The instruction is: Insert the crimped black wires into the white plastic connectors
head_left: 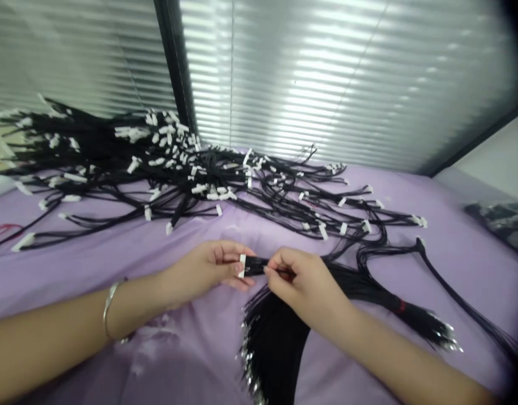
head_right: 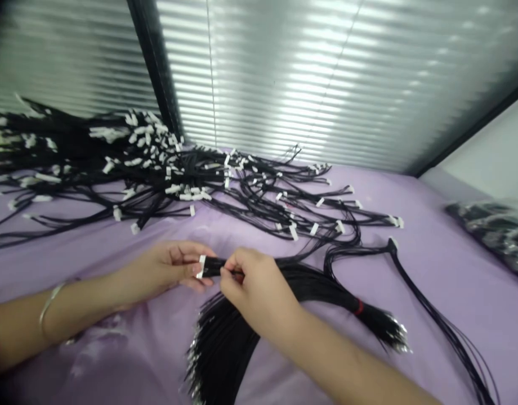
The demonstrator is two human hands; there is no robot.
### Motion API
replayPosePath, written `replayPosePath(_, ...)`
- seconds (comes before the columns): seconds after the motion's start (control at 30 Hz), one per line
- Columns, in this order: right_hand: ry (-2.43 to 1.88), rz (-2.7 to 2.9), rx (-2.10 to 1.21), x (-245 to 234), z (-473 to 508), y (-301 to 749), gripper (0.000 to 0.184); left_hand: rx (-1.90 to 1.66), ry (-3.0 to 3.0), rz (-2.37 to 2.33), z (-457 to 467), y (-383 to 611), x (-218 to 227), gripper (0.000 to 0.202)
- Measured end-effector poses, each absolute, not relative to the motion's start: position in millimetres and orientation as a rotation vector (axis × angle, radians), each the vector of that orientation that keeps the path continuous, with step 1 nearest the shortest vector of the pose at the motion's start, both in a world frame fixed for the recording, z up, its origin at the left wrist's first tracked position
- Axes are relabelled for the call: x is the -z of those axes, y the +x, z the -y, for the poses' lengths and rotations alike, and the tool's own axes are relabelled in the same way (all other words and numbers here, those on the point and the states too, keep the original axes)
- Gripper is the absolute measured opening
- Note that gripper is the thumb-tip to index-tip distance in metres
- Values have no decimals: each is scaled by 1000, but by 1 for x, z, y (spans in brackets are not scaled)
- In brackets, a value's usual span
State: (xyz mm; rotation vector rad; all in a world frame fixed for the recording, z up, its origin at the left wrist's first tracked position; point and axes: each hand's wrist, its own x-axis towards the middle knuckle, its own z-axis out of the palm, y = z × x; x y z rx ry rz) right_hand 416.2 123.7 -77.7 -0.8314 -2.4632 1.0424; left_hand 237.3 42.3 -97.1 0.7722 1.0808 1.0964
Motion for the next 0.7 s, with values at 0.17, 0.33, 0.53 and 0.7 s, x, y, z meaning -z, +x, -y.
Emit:
replayPosePath(0.17,-834,2422,-1072,79,-123,415,10,-1111,767,-1051,-42,234,101,19)
replayPosePath(0.33,-836,2451,-1032,79,-124,415,12,-1119,752,-1062,-42,235,100,17)
replayPosePath(0.53,-833,2455,-1039,84,-127,416,10,-1115,761,-1082,-44,235,98,16)
replayPosePath(0.7,-811,2423,-1041,85,-127,417,10,-1110,711,-1105,-44,236,97,17)
